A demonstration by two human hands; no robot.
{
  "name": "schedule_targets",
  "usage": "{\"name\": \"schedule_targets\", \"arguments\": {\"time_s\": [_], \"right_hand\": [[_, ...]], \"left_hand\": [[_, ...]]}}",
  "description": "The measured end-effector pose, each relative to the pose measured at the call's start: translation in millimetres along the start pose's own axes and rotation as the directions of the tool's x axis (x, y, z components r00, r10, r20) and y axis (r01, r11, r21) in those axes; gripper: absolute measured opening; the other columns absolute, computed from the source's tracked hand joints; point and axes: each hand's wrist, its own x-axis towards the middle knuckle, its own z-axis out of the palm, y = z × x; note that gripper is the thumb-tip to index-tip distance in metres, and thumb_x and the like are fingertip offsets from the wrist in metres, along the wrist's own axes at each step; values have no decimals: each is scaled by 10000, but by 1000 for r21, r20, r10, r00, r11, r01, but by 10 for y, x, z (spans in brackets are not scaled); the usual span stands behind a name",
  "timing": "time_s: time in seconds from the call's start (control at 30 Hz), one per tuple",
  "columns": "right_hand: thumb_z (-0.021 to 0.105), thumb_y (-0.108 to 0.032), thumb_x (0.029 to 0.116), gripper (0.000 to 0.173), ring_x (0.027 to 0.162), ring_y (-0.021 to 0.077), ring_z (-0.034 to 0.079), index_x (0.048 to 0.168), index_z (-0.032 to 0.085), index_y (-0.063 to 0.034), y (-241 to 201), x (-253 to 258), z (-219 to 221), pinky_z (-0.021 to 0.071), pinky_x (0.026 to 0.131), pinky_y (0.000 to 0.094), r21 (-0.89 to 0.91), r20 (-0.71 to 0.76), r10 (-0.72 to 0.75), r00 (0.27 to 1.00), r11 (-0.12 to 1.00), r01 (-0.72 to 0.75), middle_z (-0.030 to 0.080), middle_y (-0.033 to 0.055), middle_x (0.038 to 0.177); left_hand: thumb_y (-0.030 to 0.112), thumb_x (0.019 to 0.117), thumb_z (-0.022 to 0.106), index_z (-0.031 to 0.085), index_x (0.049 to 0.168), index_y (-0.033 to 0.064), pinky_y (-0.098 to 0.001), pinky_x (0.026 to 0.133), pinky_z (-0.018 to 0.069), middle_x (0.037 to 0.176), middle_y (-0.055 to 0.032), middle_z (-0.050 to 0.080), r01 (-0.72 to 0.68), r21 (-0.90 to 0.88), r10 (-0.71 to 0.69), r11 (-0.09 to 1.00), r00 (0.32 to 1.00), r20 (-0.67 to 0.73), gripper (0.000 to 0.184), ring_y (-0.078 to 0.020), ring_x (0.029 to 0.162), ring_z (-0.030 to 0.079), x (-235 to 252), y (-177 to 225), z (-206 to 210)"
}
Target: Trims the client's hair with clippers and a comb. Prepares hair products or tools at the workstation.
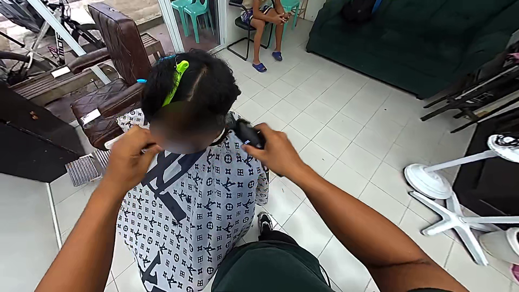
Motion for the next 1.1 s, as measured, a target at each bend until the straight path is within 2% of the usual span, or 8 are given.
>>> {"name": "schedule_targets", "arguments": {"time_s": [0.13, 0.27, 0.53, 0.87, 0.93, 1.0, 1.03, 1.1], "right_hand": [[787, -332, 909, 453, 674, 212, 646, 1180, 609, -15, 2, 39, -115, 541, 612, 418, -21, -92, 64, 994, 998, -67, 670, 97, 814], [790, -332, 906, 453, 695, 221, 659, 1173, 609, -14, -143, 79, -108, 550, 623, 424, -47, -87, 39, 995, 998, -43, 677, 105, 835], [770, -357, 915, 471, 713, 265, 668, 1187, 608, -8, -344, 195, -32, 547, 617, 453, -104, -76, -40, 996, 994, 32, 673, 121, 845], [781, -362, 891, 487, 793, 275, 704, 1186, 635, -4, -881, 253, 288, 593, 664, 475, -1, 9, -304, 953, 953, 304, 691, 136, 939], [762, -363, 909, 473, 803, 240, 699, 1200, 637, -11, -851, 182, 299, 590, 679, 440, 79, 79, -384, 920, 922, 378, 693, 120, 961], [765, -336, 911, 453, 794, 220, 697, 1216, 646, -24, -601, 50, 215, 595, 701, 442, 144, 106, -326, 939, 940, 310, 707, 110, 960], [775, -324, 906, 450, 791, 219, 700, 1224, 650, -31, -414, -4, 154, 599, 711, 454, 159, 99, -245, 964, 960, 228, 715, 105, 943], [782, -324, 908, 448, 734, 213, 688, 1231, 646, -44, -12, -50, 25, 589, 679, 464, 167, 64, -52, 997, 985, 41, 714, 100, 882]], "left_hand": [[206, 885, 765, 751, 1008, 2, -308, 895, 513, 995, -102, 727, 73, 16, -74, 997, 995, 64, 239, -143, 947, 654, -209, -251, 240], [132, 887, 778, 743, 987, -38, -395, 891, 490, 989, -169, 725, 113, 101, -107, 989, 992, -66, 201, -239, 937, 652, -138, -244, 262], [87, 976, 673, 772, 1002, 43, -431, 756, 428, 1016, -131, 761, -203, 501, 345, 841, 915, -208, 112, -293, 864, 645, -2, -243, 257], [69, 955, 702, 750, 1024, 34, -398, 811, 454, 1008, -138, 749, -309, 434, 450, 846, 851, -271, 91, -270, 888, 644, 67, -302, 182], [167, 1024, 634, 641, 1158, 82, -317, 916, 514, 1104, -62, 681, -208, 281, 308, 937, 871, -382, 159, -156, 1043, 645, 125, -192, 81], [284, 1098, 480, 597, 1175, 177, -168, 772, 523, 1031, 97, 661, -29, 84, 62, 996, 906, -419, 176, 33, 881, 621, 254, 8, -18], [282, 1112, 437, 589, 1148, 112, -194, 716, 531, 958, 57, 669, 69, 79, -37, 994, 935, -351, 231, 9, 787, 619, 316, 101, -54], [184, 1107, 423, 636, 1148, -91, -502, 799, 563, 973, -207, 710, 169, 223, -160, 960, 985, -59, 350, -295, 837, 694, 375, 211, -35]]}}
